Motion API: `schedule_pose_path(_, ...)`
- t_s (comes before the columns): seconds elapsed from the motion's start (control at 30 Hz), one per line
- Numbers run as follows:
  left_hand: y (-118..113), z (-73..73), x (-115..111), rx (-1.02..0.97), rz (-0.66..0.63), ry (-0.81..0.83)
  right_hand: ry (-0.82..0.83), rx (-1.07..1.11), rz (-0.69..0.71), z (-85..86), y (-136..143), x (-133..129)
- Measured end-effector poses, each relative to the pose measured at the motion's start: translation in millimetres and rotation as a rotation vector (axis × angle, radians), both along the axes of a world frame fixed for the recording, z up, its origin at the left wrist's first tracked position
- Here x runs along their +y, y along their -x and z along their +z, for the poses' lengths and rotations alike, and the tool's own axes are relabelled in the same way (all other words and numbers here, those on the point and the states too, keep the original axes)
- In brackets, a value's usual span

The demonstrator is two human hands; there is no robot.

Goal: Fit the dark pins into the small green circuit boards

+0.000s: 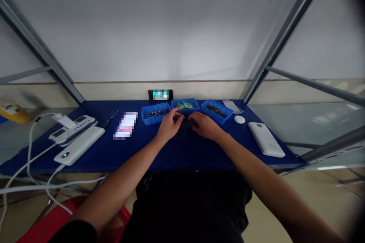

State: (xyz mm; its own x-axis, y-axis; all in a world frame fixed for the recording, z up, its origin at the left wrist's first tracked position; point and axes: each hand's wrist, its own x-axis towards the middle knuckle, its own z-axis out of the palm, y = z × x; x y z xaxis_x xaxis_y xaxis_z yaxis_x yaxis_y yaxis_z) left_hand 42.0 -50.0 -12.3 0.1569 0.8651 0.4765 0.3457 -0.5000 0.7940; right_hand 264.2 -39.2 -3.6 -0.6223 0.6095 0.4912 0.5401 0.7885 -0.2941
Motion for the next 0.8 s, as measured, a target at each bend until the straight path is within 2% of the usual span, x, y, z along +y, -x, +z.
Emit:
schedule_pose_path(0.17,1,-4.7,2,0.002,-0.049,0.03,0.022,0.256,-0.009,7.3,2,-5)
schedule_pose_path(0.33,-1,-9.9,4,-0.03,-0.12,0.091,0.061,0.367,-0.014,9.2,4,-5)
schedule_pose_path(0.43,-1,-8.8,4,-0.009,-0.137,0.077,0.061,0.37,-0.035,5.4,4,-2)
schedule_pose_path(0.6,0,-2.8,2,0.137,-0.037,-0.105,0.079,0.312,-0.06,-1.0,6,1)
schedule_pose_path(0.7,-1,1.2,-1,0.215,-0.055,-0.15,0.136,0.302,-0.076,-3.9,6,2)
schedule_pose_path(0.8,-2,2.7,-3,0.189,-0.088,-0.149,0.193,0.317,-0.094,-5.9,6,2)
